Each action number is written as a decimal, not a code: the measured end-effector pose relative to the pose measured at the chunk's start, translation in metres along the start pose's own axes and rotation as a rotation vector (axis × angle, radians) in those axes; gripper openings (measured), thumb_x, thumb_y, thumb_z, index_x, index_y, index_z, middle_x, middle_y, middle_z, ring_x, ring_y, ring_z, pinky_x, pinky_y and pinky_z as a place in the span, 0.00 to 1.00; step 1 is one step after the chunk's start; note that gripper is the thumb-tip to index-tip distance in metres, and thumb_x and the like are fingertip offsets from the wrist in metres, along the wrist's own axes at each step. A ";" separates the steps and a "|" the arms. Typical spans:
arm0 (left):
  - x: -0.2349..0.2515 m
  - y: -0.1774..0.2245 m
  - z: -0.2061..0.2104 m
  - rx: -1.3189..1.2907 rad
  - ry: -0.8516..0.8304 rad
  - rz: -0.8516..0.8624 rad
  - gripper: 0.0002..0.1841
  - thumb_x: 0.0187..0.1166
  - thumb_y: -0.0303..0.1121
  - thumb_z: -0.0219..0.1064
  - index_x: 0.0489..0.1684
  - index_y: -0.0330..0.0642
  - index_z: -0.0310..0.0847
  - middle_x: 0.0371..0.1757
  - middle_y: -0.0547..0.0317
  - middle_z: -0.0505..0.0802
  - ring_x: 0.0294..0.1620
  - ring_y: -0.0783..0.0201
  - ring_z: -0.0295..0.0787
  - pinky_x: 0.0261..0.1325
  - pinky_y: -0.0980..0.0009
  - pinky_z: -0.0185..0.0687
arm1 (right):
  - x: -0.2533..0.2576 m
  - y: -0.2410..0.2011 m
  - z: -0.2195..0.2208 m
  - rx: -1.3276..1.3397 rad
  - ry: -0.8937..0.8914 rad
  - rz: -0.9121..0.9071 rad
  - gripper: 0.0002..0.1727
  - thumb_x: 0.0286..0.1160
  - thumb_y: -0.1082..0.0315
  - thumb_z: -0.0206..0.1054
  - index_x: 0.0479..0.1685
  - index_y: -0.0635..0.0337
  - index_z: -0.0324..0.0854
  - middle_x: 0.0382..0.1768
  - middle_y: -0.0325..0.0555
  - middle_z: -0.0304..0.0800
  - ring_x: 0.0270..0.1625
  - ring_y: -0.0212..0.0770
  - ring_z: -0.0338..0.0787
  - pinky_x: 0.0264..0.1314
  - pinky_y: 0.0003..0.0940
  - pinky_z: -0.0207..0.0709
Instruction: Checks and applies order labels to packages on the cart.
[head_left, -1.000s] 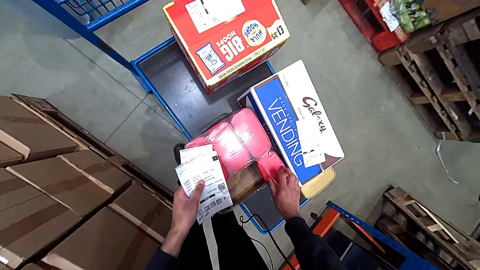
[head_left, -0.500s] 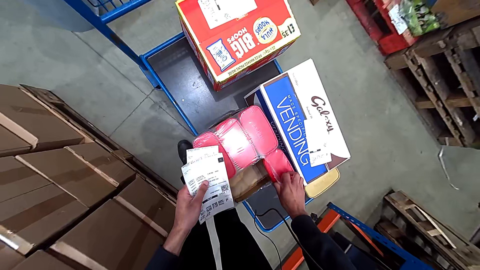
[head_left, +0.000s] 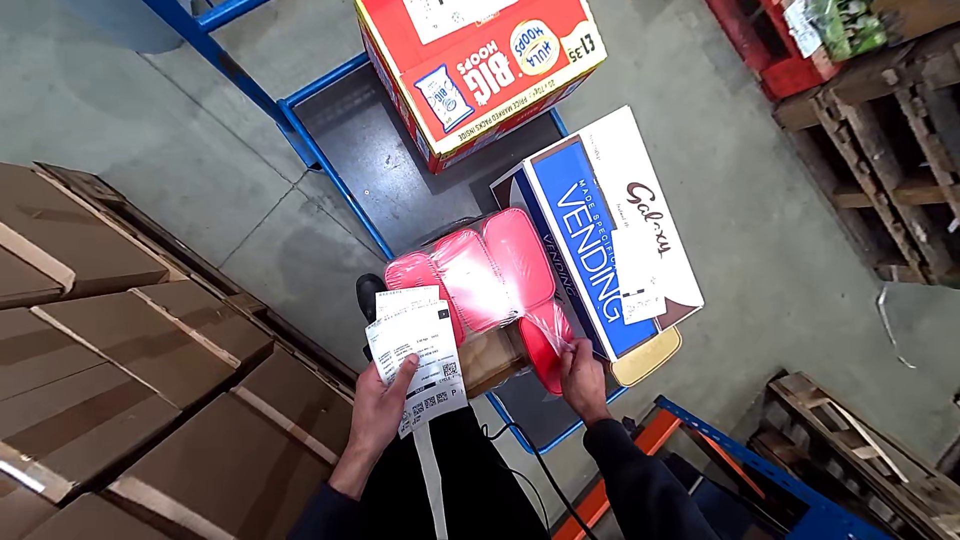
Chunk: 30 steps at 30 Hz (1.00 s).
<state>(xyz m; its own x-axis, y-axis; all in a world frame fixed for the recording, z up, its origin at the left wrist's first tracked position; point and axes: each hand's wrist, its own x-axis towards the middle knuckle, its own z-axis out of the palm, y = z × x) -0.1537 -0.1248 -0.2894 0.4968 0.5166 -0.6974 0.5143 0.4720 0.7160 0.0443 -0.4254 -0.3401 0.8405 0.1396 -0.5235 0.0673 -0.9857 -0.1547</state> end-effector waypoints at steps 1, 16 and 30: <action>0.002 0.001 0.000 0.021 0.004 0.015 0.11 0.84 0.34 0.68 0.53 0.36 0.86 0.39 0.50 0.98 0.38 0.55 0.99 0.46 0.58 0.99 | -0.004 -0.002 0.006 0.028 -0.005 0.011 0.16 0.88 0.62 0.50 0.58 0.63 0.77 0.31 0.56 0.90 0.39 0.58 0.94 0.45 0.59 0.84; 0.087 0.006 0.045 0.976 -0.099 0.617 0.19 0.90 0.51 0.53 0.48 0.48 0.86 0.99 0.66 0.45 0.98 0.46 0.26 0.87 0.27 0.38 | -0.039 0.015 0.024 -0.142 0.195 -0.048 0.26 0.65 0.56 0.73 0.62 0.62 0.82 0.56 0.64 0.87 0.59 0.66 0.88 0.55 0.66 0.81; 0.100 -0.003 0.031 0.868 -0.183 0.581 0.21 0.91 0.51 0.51 0.60 0.52 0.87 0.99 0.76 0.41 0.98 0.57 0.20 0.91 0.32 0.28 | 0.011 0.055 0.005 0.203 -0.113 0.063 0.18 0.89 0.57 0.58 0.57 0.58 0.90 0.47 0.56 0.95 0.53 0.56 0.94 0.61 0.66 0.80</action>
<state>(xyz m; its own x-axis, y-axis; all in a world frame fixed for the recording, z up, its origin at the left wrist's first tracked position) -0.0839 -0.0965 -0.3627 0.8873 0.3493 -0.3011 0.4511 -0.5219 0.7239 0.0549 -0.4776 -0.3588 0.7734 0.0994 -0.6260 -0.1023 -0.9551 -0.2779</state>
